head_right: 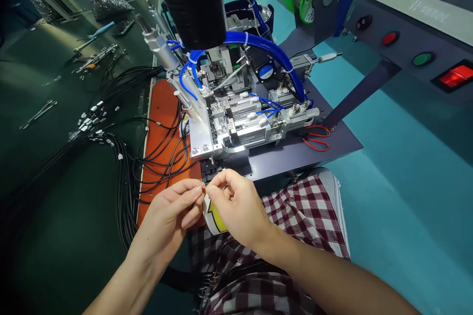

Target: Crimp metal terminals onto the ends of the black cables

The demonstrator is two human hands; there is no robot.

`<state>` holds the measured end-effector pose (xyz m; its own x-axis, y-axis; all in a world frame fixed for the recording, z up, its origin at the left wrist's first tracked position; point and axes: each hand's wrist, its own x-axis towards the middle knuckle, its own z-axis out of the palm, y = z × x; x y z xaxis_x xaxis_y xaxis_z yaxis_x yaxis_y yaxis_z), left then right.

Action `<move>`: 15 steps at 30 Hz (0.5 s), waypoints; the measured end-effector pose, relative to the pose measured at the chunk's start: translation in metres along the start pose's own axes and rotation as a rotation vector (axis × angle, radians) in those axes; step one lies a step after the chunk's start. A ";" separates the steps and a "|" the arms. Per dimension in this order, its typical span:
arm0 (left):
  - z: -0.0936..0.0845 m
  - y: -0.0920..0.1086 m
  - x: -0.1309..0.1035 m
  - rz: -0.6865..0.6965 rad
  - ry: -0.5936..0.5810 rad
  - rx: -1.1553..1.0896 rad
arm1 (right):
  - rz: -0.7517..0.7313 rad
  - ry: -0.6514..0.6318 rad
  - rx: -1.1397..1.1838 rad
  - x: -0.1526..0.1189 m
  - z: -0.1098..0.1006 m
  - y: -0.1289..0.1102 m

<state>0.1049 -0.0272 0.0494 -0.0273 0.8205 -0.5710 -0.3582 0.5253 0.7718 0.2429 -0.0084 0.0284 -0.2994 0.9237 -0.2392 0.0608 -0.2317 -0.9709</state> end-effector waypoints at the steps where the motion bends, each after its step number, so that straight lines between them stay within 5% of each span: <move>1: 0.000 0.002 0.002 -0.039 -0.032 -0.023 | 0.011 -0.001 0.008 0.001 0.000 0.000; 10: -0.001 0.009 0.012 -0.108 -0.059 -0.003 | -0.104 0.056 -0.171 0.015 -0.015 0.000; 15: 0.000 0.010 0.011 -0.105 -0.054 0.014 | -0.066 -0.043 -0.095 0.020 -0.019 -0.007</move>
<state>0.1011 -0.0130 0.0504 0.0599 0.7714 -0.6336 -0.3436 0.6118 0.7125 0.2541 0.0177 0.0302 -0.3466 0.9213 -0.1760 0.1294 -0.1389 -0.9818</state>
